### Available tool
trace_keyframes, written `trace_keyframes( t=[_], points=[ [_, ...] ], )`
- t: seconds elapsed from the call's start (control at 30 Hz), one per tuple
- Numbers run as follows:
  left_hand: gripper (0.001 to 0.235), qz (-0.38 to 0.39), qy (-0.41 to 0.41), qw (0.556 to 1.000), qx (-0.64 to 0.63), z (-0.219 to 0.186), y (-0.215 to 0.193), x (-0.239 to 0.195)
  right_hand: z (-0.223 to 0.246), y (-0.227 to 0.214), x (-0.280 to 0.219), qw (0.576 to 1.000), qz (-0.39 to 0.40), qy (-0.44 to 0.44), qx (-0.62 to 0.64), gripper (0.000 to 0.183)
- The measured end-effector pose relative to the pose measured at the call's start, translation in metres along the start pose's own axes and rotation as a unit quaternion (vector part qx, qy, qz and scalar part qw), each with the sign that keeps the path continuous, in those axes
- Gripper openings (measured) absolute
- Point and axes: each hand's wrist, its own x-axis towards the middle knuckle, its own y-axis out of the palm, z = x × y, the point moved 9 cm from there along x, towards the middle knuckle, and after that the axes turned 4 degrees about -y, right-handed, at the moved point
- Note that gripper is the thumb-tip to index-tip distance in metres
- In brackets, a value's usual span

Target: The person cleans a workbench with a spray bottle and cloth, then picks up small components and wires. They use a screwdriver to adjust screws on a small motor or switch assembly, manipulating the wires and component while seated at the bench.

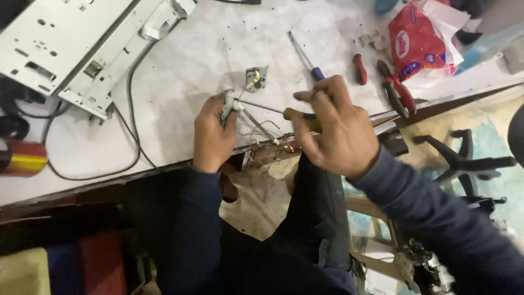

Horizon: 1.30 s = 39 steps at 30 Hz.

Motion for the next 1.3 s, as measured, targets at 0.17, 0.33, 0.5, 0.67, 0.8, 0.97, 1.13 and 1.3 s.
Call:
trace_keyframes(
  t=[0.17,0.33,0.5,0.67,0.8,0.97,1.13,1.3],
  points=[
    [0.031,-0.089,0.005,0.995,-0.049,-0.018,-0.022,0.007,-0.028,-0.008,-0.021,0.928,-0.230,0.204,0.210,0.033],
    [0.033,-0.101,-0.004,0.994,-0.032,-0.013,-0.022,0.008,-0.037,0.017,-0.031,0.879,-0.296,0.270,0.260,0.022],
    [0.036,-0.090,-0.014,0.995,-0.028,-0.016,-0.018,0.007,-0.043,0.022,-0.040,0.872,-0.294,0.294,0.258,0.027],
    [0.036,-0.096,0.002,0.995,-0.009,-0.019,-0.019,0.007,-0.034,0.013,-0.033,0.849,-0.331,0.278,0.304,0.032],
    [0.035,-0.103,-0.008,0.994,-0.027,-0.023,-0.022,0.008,-0.042,0.023,-0.035,0.846,-0.321,0.263,0.335,0.024],
    [0.038,-0.100,0.001,0.995,-0.012,-0.020,-0.019,0.008,-0.056,0.030,-0.043,0.832,-0.359,0.280,0.317,0.027],
    [0.037,-0.092,-0.005,0.995,-0.025,-0.018,-0.020,0.008,-0.067,0.046,-0.055,0.830,-0.350,0.273,0.337,0.029],
    [0.038,-0.089,-0.009,0.996,-0.017,-0.016,-0.017,0.008,-0.057,0.044,-0.051,0.831,-0.342,0.276,0.342,0.024]
  ],
)
